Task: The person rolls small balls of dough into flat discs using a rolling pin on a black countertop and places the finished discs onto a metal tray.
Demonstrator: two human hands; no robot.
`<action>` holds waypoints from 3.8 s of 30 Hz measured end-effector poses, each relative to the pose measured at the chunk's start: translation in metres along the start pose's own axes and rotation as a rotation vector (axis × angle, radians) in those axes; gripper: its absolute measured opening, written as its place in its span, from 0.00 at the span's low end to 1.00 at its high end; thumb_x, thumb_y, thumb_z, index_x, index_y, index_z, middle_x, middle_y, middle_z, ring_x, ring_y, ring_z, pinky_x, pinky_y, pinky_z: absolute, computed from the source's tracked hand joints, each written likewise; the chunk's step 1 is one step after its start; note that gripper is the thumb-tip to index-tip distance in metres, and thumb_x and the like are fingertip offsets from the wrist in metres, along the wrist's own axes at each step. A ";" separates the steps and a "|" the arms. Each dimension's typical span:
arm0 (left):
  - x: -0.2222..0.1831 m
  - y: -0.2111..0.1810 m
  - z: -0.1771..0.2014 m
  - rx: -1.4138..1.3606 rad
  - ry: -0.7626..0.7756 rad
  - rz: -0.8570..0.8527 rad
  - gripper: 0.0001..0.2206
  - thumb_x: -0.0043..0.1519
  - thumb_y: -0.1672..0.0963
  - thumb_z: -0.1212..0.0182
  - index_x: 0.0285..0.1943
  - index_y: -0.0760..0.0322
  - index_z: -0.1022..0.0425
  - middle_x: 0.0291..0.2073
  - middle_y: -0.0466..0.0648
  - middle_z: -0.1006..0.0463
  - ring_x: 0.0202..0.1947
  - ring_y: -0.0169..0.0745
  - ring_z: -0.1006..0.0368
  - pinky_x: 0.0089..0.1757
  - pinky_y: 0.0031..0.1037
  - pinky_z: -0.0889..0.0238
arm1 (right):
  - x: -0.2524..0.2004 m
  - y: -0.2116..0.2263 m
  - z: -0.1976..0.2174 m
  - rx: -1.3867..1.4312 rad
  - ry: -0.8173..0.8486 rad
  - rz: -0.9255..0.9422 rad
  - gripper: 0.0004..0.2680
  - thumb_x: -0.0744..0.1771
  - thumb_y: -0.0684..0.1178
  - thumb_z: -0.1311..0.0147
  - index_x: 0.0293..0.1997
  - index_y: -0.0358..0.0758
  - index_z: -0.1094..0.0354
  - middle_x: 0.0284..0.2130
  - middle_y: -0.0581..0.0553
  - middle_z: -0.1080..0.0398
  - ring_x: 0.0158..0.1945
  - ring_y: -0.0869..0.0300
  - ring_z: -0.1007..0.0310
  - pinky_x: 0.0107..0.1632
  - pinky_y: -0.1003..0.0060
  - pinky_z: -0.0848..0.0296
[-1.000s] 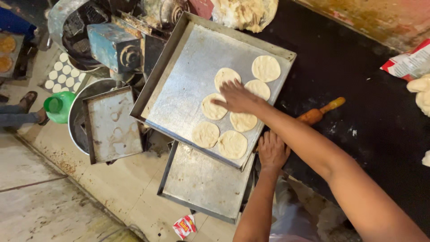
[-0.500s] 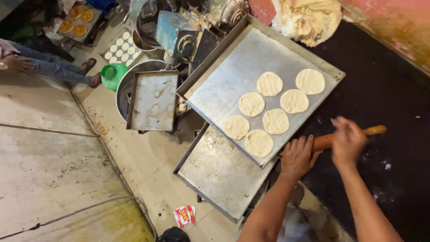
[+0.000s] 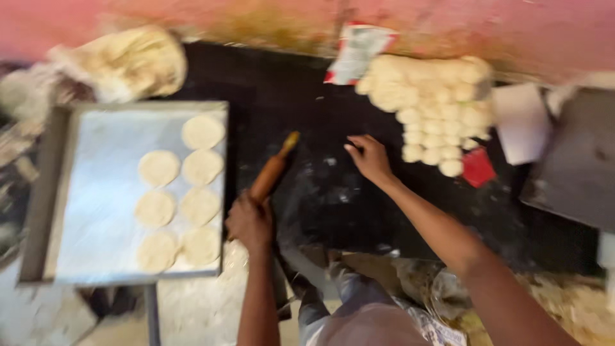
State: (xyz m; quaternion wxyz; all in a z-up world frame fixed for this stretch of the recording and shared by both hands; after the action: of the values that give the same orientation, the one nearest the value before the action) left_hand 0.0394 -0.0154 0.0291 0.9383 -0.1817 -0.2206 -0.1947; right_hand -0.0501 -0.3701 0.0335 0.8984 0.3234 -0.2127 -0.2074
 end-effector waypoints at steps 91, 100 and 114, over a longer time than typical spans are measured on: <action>0.023 -0.021 0.004 0.098 0.114 0.068 0.26 0.60 0.44 0.34 0.59 0.63 0.25 0.43 0.52 0.24 0.42 0.53 0.28 0.40 0.42 0.40 | -0.094 0.099 -0.063 -0.436 0.379 0.592 0.39 0.67 0.77 0.69 0.73 0.23 0.57 0.71 0.24 0.52 0.76 0.37 0.58 0.75 0.46 0.58; 0.079 -0.054 -0.034 -0.133 0.589 -0.243 0.30 0.62 0.36 0.38 0.49 0.62 0.27 0.43 0.51 0.24 0.43 0.52 0.24 0.45 0.40 0.33 | 0.013 0.077 -0.013 0.022 0.007 0.376 0.09 0.72 0.51 0.47 0.58 0.45 0.30 0.47 0.52 0.22 0.49 0.51 0.20 0.53 0.55 0.23; 0.122 -0.057 -0.068 -0.238 0.399 -0.081 0.26 0.69 0.39 0.52 0.42 0.63 0.27 0.44 0.61 0.23 0.38 0.66 0.23 0.37 0.50 0.32 | 0.084 0.042 -0.069 -0.364 0.131 0.159 0.11 0.73 0.55 0.56 0.39 0.41 0.34 0.23 0.31 0.27 0.27 0.35 0.26 0.32 0.40 0.28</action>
State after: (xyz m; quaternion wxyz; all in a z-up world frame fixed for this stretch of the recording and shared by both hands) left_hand 0.1382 -0.1279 0.0463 0.9268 -0.2399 -0.0131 -0.2887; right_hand 0.0650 -0.3495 0.0339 0.9675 0.1506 -0.1380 -0.1493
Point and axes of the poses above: each hand's wrist, its own x-axis towards the middle knuckle, its own z-axis out of the back of the hand, y = z × x, the point moved 5 cm from there along x, towards the middle knuckle
